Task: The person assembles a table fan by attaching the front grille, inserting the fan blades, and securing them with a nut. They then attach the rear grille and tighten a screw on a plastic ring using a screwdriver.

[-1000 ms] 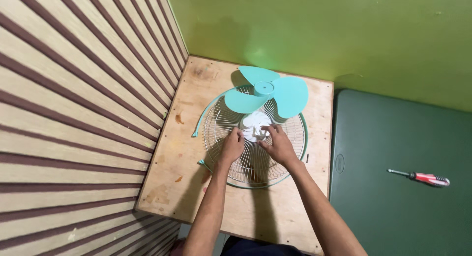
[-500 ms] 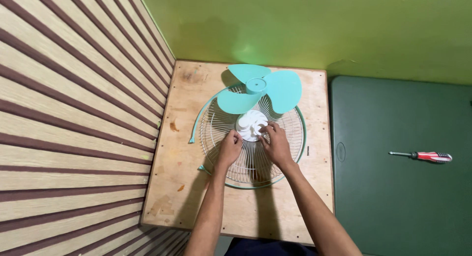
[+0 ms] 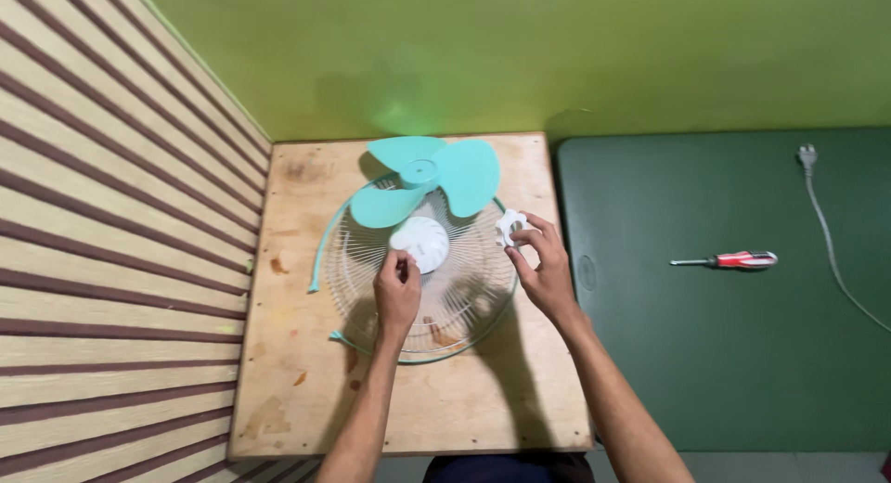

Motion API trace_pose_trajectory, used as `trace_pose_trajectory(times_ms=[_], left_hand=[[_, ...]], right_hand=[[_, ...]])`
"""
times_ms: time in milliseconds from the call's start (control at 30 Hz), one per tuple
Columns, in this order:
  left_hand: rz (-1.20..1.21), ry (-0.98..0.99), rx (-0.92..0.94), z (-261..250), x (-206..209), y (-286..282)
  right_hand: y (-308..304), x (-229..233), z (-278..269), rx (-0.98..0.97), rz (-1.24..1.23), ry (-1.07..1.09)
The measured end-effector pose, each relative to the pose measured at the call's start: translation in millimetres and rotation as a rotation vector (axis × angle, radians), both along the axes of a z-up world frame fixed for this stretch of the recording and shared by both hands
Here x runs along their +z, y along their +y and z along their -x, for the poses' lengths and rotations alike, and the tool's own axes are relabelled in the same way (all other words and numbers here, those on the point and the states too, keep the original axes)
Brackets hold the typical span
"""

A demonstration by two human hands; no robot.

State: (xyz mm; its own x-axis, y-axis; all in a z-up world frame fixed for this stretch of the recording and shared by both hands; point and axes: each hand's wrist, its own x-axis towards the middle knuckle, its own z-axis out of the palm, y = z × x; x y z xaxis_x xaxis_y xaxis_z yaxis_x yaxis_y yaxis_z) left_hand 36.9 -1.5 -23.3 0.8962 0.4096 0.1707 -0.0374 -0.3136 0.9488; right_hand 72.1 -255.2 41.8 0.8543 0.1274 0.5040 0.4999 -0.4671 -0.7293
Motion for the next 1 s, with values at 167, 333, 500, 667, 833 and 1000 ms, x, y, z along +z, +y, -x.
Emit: trace_pose_trajectory(times_ms=[167, 333, 500, 667, 833, 1000], left_hand=[[0.062, -0.172, -0.306, -20.4, 63.7, -96.0], [0.155, 0.005, -0.633, -26.4, 123.6, -220.4], [0.318, 0.024, -0.829, -15.4, 156.1, -333.8], [0.403, 0.057, -0.906, 4.1, 161.1, -435.1], [0.440, 0.116, -0.995, 18.5, 157.3, -521.1], [0.378, 0.072, -1.054, 31.3, 154.4, -592.6]], right_hand=[[-70.2, 36.7, 19.1, -0.029, 0.019, -0.032], [-155.8, 63.4, 42.9, -0.073, -0.052, -0.015], [-254.6, 81.3, 77.3, -0.172, -0.123, -0.064], [-347.6, 87.4, 110.2, -0.233, -0.166, -0.032], [-423.9, 87.3, 140.8, -0.353, -0.258, 0.098], [-492.7, 86.1, 166.7, -0.451, -0.159, -0.009]])
